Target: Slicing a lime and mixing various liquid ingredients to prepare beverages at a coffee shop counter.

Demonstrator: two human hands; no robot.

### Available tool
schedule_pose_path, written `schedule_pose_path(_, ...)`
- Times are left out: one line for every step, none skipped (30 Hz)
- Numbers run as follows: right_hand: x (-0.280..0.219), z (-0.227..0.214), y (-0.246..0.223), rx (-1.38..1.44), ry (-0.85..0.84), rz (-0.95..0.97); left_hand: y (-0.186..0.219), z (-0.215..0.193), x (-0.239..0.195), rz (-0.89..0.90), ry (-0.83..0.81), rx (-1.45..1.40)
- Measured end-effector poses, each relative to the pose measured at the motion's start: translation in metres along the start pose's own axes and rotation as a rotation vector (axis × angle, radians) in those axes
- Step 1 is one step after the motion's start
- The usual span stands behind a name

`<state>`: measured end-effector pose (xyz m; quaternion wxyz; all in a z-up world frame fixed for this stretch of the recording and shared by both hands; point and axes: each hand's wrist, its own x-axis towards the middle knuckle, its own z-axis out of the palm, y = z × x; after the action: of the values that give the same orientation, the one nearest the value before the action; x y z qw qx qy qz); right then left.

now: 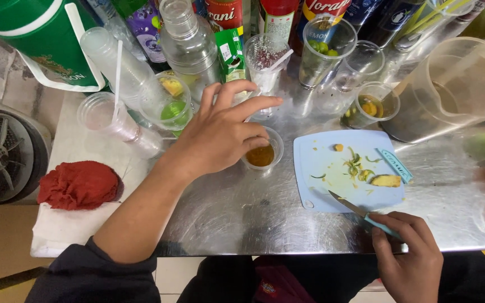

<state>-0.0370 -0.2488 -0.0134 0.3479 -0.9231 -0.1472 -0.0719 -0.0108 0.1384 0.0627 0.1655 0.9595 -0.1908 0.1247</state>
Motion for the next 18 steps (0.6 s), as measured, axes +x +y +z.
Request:
schedule_pose_path(0.000, 0.000, 0.001, 0.000, 0.001, -0.001, -0.002, 0.001, -0.003, 0.001, 0.001, 0.001)
schedule_pose_path(0.000, -0.001, 0.003, 0.008, 0.004, -0.020, -0.003, 0.003, -0.005, 0.043, 0.044, 0.041)
schedule_pose_path(0.000, -0.002, 0.004, 0.016, 0.005, -0.038, -0.005, 0.004, -0.008, 0.085, 0.085, 0.081)
schedule_pose_path(-0.001, -0.001, 0.003, 0.016, 0.006, -0.038, -0.003, 0.004, -0.012, 0.086, 0.086, 0.081)
schedule_pose_path(-0.001, -0.002, 0.003, -0.003, 0.028, -0.033, -0.001, 0.004, -0.015, 0.010, 0.033, 0.063)
schedule_pose_path(-0.001, -0.002, 0.003, -0.023, 0.050, -0.029, 0.002, 0.004, -0.017, -0.066, -0.019, 0.046)
schedule_pose_path(0.000, -0.001, 0.006, -0.025, 0.057, -0.028, 0.003, 0.007, -0.020, -0.058, -0.016, 0.046)
schedule_pose_path(0.001, -0.001, 0.010, -0.040, 0.075, -0.066, 0.004, 0.011, -0.023, -0.047, -0.036, 0.118)
schedule_pose_path(0.001, 0.000, 0.012, -0.054, 0.090, -0.104, 0.006, 0.014, -0.028, -0.038, -0.057, 0.189)
schedule_pose_path(0.000, 0.002, 0.017, -0.057, 0.094, -0.103, 0.007, 0.015, -0.025, -0.033, -0.055, 0.188)
schedule_pose_path(0.001, 0.005, 0.023, -0.057, 0.066, -0.110, 0.008, 0.016, -0.023, -0.030, -0.092, 0.188)
schedule_pose_path(0.000, 0.008, 0.028, -0.057, 0.038, -0.117, 0.009, 0.017, -0.021, -0.027, -0.129, 0.189)
schedule_pose_path(-0.001, 0.009, 0.028, -0.058, 0.042, -0.120, 0.008, 0.018, -0.019, -0.025, -0.125, 0.191)
schedule_pose_path(-0.002, 0.010, 0.027, -0.053, 0.051, -0.136, 0.008, 0.018, -0.018, 0.009, -0.107, 0.202)
schedule_pose_path(-0.002, 0.012, 0.027, -0.046, 0.062, -0.153, 0.007, 0.019, -0.016, 0.044, -0.089, 0.216)
schedule_pose_path(-0.002, 0.012, 0.029, -0.045, 0.067, -0.156, 0.006, 0.020, -0.016, 0.047, -0.085, 0.221)
schedule_pose_path(-0.002, 0.013, 0.031, -0.039, 0.079, -0.163, 0.005, 0.021, -0.015, 0.079, -0.036, 0.233)
schedule_pose_path(-0.003, 0.013, 0.033, -0.034, 0.092, -0.171, 0.005, 0.022, -0.014, 0.111, 0.013, 0.245)
